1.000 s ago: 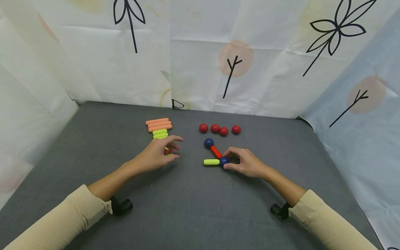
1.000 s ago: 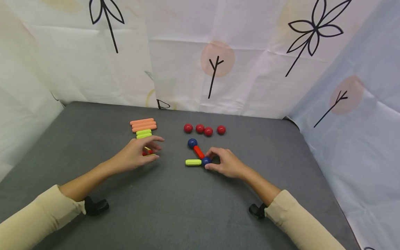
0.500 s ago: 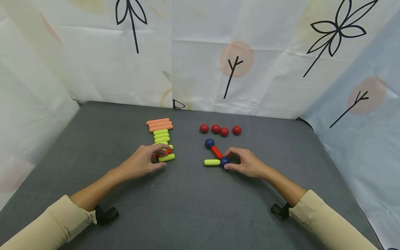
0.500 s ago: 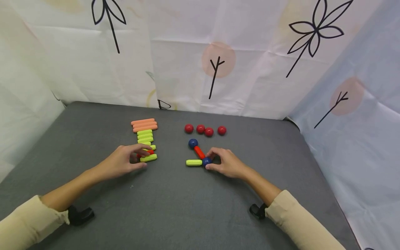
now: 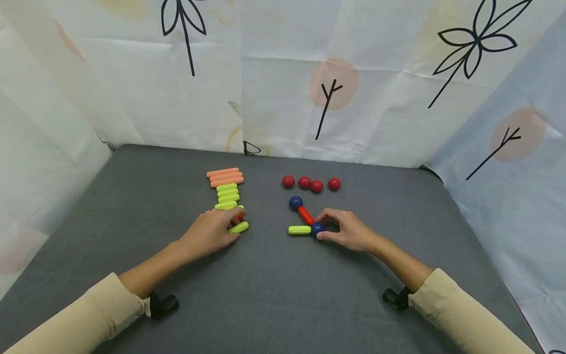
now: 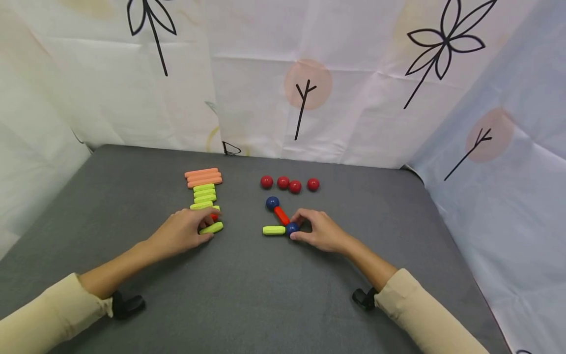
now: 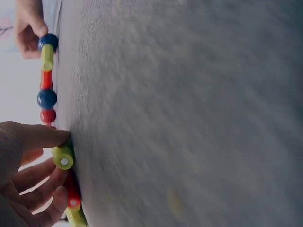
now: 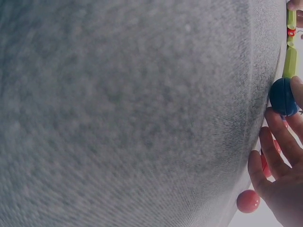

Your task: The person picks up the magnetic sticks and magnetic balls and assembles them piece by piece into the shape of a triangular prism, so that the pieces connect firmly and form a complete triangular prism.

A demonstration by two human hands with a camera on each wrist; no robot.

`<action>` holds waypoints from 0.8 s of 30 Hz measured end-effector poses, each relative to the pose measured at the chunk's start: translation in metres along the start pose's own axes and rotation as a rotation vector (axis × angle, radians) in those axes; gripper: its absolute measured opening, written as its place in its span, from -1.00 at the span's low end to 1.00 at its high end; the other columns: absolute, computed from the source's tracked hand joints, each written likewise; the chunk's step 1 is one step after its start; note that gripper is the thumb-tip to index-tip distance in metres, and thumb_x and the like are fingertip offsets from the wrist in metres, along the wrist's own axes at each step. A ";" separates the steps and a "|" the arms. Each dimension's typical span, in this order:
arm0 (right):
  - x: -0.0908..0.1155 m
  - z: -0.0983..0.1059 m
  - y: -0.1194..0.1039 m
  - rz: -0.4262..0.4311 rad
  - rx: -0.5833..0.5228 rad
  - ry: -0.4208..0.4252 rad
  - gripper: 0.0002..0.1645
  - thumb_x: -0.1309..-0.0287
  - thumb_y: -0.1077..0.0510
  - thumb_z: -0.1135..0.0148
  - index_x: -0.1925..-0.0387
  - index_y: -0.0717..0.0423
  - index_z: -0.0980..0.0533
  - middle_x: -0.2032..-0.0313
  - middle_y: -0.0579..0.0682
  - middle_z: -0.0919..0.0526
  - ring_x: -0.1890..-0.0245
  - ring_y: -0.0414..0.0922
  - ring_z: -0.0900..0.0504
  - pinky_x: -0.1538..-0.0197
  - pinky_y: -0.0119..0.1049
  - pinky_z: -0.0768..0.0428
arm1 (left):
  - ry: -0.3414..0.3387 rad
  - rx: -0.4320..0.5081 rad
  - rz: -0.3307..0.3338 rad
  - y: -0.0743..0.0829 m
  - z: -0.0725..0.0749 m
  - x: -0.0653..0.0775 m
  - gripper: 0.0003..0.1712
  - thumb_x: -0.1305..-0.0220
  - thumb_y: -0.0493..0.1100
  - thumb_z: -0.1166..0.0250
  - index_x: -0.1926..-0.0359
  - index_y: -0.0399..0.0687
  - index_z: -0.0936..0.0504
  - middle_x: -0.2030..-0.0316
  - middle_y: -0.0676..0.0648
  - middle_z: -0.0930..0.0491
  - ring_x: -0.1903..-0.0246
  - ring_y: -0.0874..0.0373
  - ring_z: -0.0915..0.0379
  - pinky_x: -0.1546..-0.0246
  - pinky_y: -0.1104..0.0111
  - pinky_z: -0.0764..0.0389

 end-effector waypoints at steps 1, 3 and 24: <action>0.000 0.000 0.000 -0.001 0.001 0.000 -0.64 -0.19 0.05 -0.42 0.02 0.08 -0.57 0.15 -0.09 -0.67 0.12 -0.08 -0.57 0.06 -0.10 -0.51 | 0.000 0.007 0.006 0.002 -0.002 -0.002 -0.52 -0.05 -0.30 -0.50 -0.04 -0.13 -0.61 0.34 0.08 -0.68 0.35 0.22 -0.58 0.32 0.21 -0.59; 0.000 0.001 0.000 -0.003 -0.001 -0.002 -0.64 -0.19 0.06 -0.42 0.02 0.08 -0.57 0.14 -0.09 -0.67 0.11 -0.07 -0.57 0.05 -0.10 -0.52 | -0.002 0.057 0.020 0.007 -0.006 -0.009 -0.51 -0.06 -0.30 -0.50 -0.06 -0.16 -0.61 0.36 0.07 -0.69 0.37 0.23 -0.59 0.30 0.20 -0.60; 0.000 0.000 -0.002 -0.016 0.005 -0.004 -0.63 -0.19 0.05 -0.42 0.02 0.07 -0.57 0.14 -0.10 -0.67 0.12 -0.10 -0.58 -0.01 -0.08 -0.54 | -0.088 0.565 0.225 0.035 -0.046 -0.086 -0.35 -0.13 -0.19 -0.51 -0.23 -0.16 -0.49 0.32 -0.03 -0.76 0.31 0.18 -0.66 0.31 0.32 -0.58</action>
Point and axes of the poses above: each hand's wrist, its own x-axis away from the middle knuckle, its own z-axis out of the back of the hand, y = z × x, the point moved 1 cm from there along -x, towards the middle knuckle
